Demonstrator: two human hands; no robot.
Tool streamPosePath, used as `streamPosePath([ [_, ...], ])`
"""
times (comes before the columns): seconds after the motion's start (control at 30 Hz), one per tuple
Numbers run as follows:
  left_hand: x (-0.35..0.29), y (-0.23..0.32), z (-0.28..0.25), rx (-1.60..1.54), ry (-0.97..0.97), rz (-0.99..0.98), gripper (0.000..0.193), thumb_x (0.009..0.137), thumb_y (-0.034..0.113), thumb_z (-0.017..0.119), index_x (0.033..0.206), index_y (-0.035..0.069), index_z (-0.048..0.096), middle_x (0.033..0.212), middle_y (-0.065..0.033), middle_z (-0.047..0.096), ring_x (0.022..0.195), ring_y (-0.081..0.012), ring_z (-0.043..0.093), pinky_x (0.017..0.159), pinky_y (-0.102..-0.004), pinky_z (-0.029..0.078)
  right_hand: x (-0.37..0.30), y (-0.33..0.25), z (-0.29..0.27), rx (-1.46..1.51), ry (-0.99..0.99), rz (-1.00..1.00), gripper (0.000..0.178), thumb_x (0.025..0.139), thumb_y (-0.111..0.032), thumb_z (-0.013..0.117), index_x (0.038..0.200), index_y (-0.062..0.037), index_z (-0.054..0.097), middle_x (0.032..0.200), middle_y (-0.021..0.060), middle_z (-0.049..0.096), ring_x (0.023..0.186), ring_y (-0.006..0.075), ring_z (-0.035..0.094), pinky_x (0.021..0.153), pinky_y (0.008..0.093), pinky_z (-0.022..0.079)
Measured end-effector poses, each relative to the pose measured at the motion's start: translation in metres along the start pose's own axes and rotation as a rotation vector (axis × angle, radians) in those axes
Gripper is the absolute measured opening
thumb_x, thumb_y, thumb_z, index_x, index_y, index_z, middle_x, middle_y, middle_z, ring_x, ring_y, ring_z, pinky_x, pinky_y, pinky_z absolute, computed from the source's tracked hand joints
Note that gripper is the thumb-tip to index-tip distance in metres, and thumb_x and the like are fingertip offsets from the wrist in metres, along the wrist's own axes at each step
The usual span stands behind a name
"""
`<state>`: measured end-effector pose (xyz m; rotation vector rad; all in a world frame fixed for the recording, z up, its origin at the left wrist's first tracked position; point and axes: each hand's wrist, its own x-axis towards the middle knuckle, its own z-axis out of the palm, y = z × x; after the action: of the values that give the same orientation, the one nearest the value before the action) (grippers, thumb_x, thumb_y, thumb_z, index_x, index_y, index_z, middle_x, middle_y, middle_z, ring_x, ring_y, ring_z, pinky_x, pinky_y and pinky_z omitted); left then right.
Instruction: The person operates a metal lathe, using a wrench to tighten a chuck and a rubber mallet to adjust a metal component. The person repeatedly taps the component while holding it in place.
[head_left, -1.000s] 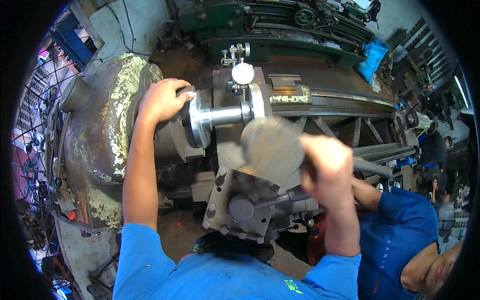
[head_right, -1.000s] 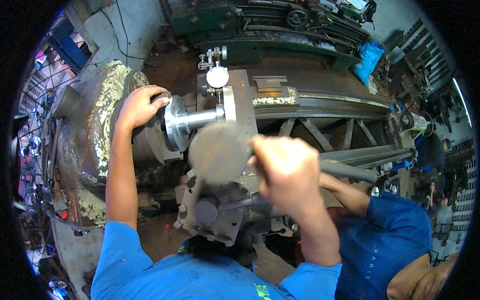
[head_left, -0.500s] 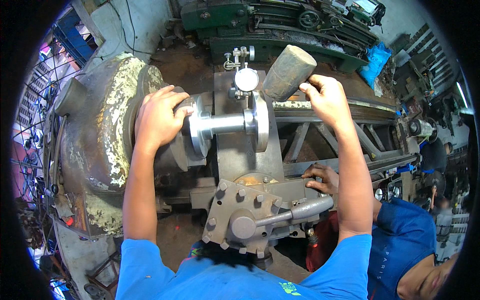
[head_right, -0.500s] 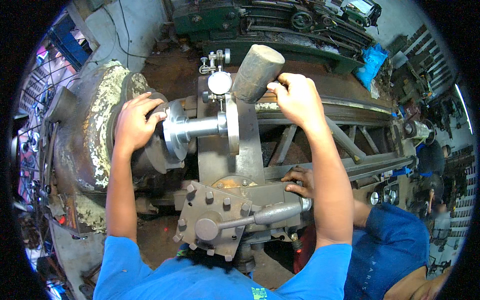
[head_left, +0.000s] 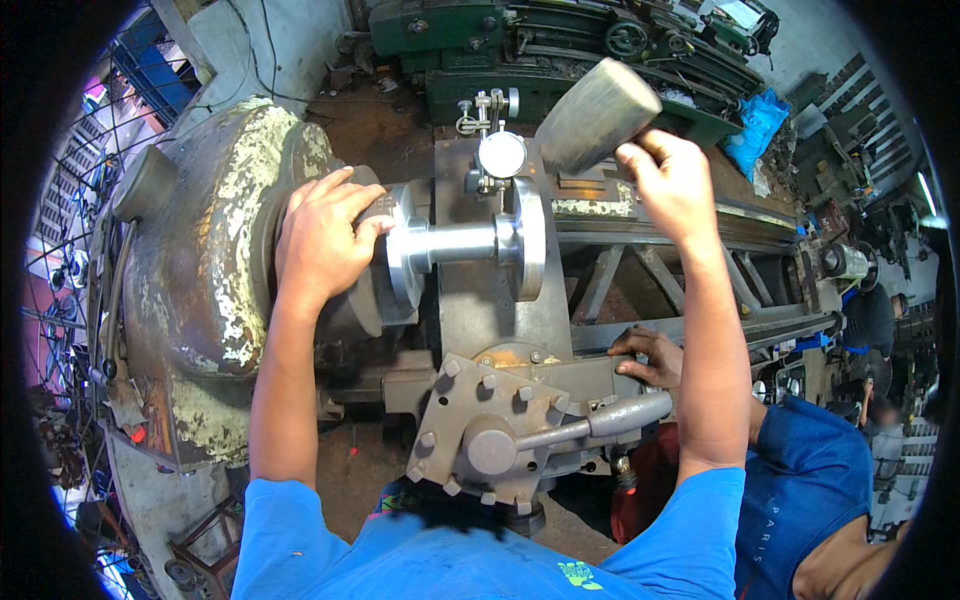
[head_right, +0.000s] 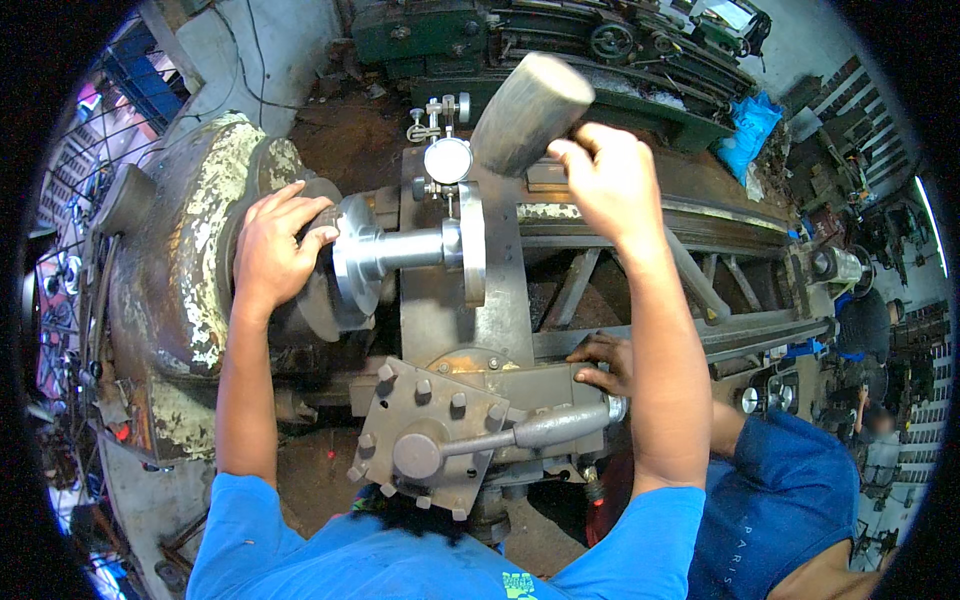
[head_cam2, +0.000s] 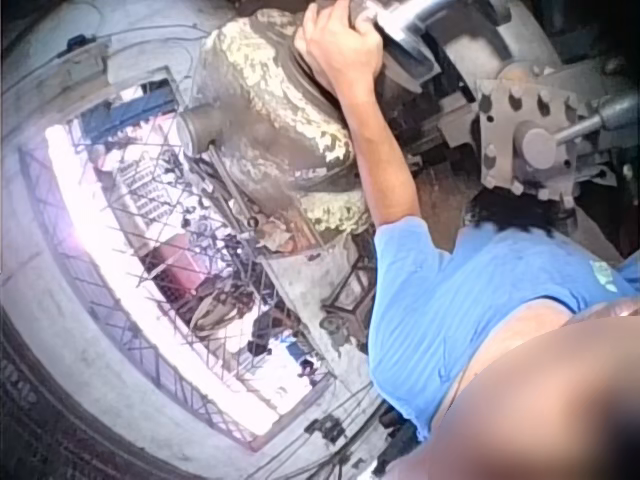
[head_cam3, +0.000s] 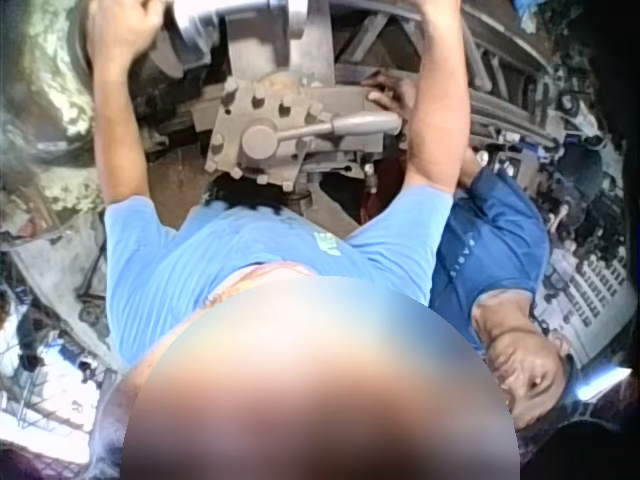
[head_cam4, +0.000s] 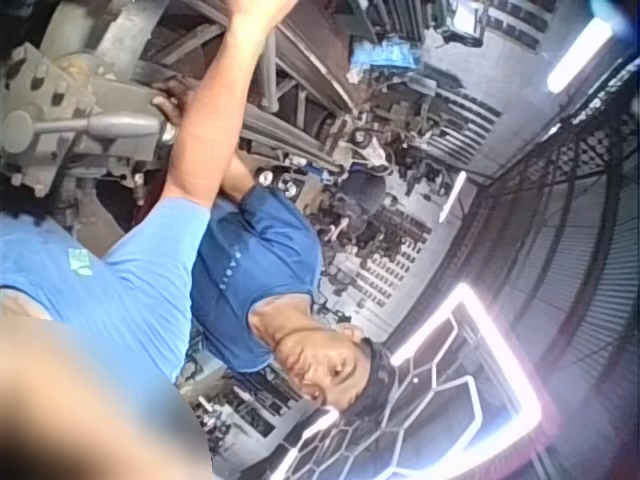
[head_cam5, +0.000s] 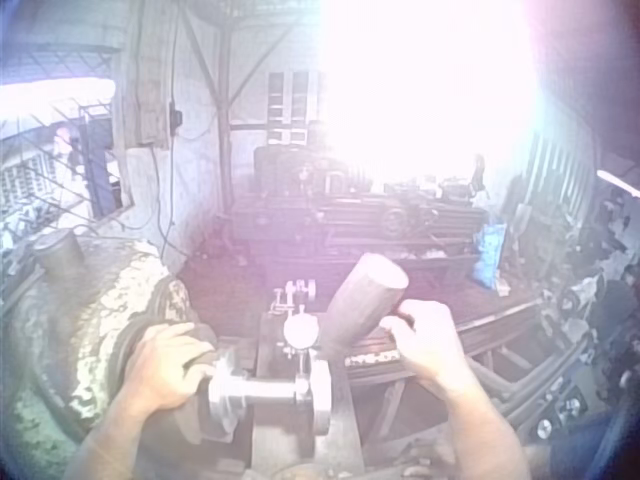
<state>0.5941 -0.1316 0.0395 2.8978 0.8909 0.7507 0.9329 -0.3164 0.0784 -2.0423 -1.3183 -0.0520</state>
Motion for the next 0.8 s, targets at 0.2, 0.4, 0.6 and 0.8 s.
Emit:
streamPosePath([
  [0.2, 0.000, -0.001, 0.001, 0.005, -0.006, 0.008, 0.034, 0.088, 0.031, 0.076, 0.113, 0.008, 0.080, 0.117, -0.0118, 0.077, 0.132, -0.0323, 0.061, 0.114, -0.0485, 0.041, 0.007, -0.003, -0.007, 0.168, 0.201, -0.033, 0.026, 0.092, -0.024, 0.076, 0.090, 0.0019, 0.076, 0.073, 0.0221, 0.068, 0.062, 0.0262, 0.066, 0.064, 0.0376, 0.052],
  [0.4, 0.000, -0.002, 0.002, 0.001, -0.008, -0.003, 0.035, 0.087, 0.032, 0.076, 0.113, 0.008, 0.080, 0.118, -0.0117, 0.077, 0.132, -0.0324, 0.061, 0.114, -0.0485, 0.041, -0.010, -0.002, 0.002, -0.115, -0.134, -0.058, 0.025, 0.094, -0.027, 0.071, 0.094, -0.0028, 0.077, 0.089, 0.0226, 0.073, 0.087, 0.0414, 0.073, 0.077, 0.0480, 0.057],
  [0.6, 0.000, -0.002, 0.002, 0.006, -0.011, -0.009, 0.035, 0.087, 0.032, 0.075, 0.113, 0.009, 0.080, 0.118, -0.0125, 0.077, 0.132, -0.0324, 0.061, 0.114, -0.0487, 0.041, -0.024, 0.001, 0.003, -0.196, -0.194, -0.043, 0.024, 0.094, -0.028, 0.072, 0.100, -0.0059, 0.077, 0.094, 0.0200, 0.075, 0.090, 0.0410, 0.072, 0.079, 0.0495, 0.057],
  [0.8, 0.000, -0.003, 0.002, 0.017, -0.015, -0.007, 0.036, 0.088, 0.033, 0.075, 0.115, 0.009, 0.080, 0.121, -0.0135, 0.076, 0.133, -0.0320, 0.060, 0.115, -0.0484, 0.041, -0.007, 0.004, -0.001, 0.075, 0.135, -0.069, 0.022, 0.093, -0.021, 0.072, 0.093, 0.0009, 0.075, 0.079, 0.0240, 0.070, 0.072, 0.0403, 0.069, 0.068, 0.0431, 0.054],
])
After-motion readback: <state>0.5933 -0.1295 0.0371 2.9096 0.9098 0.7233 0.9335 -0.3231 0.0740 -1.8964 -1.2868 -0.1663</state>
